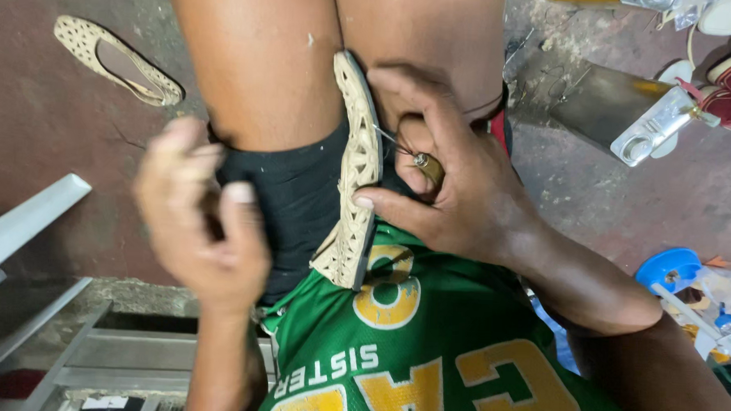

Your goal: The person is repairing a shoe by hand, first using a needle and thread to stitch the upper to the sole while holding the shoe on their lap, and later inserting a tool into the sole.

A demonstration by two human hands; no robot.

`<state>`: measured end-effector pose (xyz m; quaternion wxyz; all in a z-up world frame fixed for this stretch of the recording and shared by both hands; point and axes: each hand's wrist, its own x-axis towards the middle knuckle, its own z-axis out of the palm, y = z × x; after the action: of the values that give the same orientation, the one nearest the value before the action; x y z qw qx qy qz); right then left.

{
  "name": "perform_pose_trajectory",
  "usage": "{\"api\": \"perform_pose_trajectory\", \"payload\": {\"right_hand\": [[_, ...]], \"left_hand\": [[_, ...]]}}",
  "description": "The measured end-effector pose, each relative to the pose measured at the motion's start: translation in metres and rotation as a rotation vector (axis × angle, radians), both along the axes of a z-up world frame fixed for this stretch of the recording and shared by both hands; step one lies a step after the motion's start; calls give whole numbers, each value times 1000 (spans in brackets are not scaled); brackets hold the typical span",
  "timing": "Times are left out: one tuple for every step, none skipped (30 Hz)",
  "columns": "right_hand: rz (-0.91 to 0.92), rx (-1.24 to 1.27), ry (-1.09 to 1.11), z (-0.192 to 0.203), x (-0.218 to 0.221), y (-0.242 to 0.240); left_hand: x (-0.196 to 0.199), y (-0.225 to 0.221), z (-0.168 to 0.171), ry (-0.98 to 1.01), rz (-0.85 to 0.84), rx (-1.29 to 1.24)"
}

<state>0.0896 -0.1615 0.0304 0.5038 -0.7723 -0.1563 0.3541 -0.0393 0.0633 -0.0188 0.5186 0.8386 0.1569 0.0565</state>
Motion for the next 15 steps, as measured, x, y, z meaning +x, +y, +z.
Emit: {"api": "perform_pose_trajectory", "payload": {"right_hand": [[59,-70,-70,3,3,-3],[117,-140,-141,8,6,-6],[175,-248,-159,13,11,-9],[231,-357,-176,19,18,-14],[281,-473,-168,26,19,-19],[342,-550,-150,29,21,-24],[414,-624,-133,32,25,-28],[485,-697,-114,33,25,-29],[368,-501,-209,31,25,-27],[247,-306,-300,26,22,-23],[118,-113,-393,21,19,-18],[114,-109,-443,15,17,-15],[112,-104,-484,8,15,-12],[109,-99,-525,2,13,-9],[108,-94,-570,-5,12,-6]], "left_hand": [[7,-11,8,-36,-80,71],[13,-20,16,-70,-160,144],[24,-25,20,-112,-256,216],[34,-29,22,-113,-247,275],[39,-34,24,-96,-250,322],[42,-38,24,-80,-253,370],[44,-40,23,-56,-251,393],[44,-40,20,-31,-249,417],[44,-40,18,-8,-237,450],[42,-41,17,-20,-224,416],[42,-41,15,-39,-212,381],[42,-40,12,-58,-200,347],[40,-40,12,-65,-183,306],[39,-41,11,-72,-165,264],[39,-41,10,-83,-145,224]]}}
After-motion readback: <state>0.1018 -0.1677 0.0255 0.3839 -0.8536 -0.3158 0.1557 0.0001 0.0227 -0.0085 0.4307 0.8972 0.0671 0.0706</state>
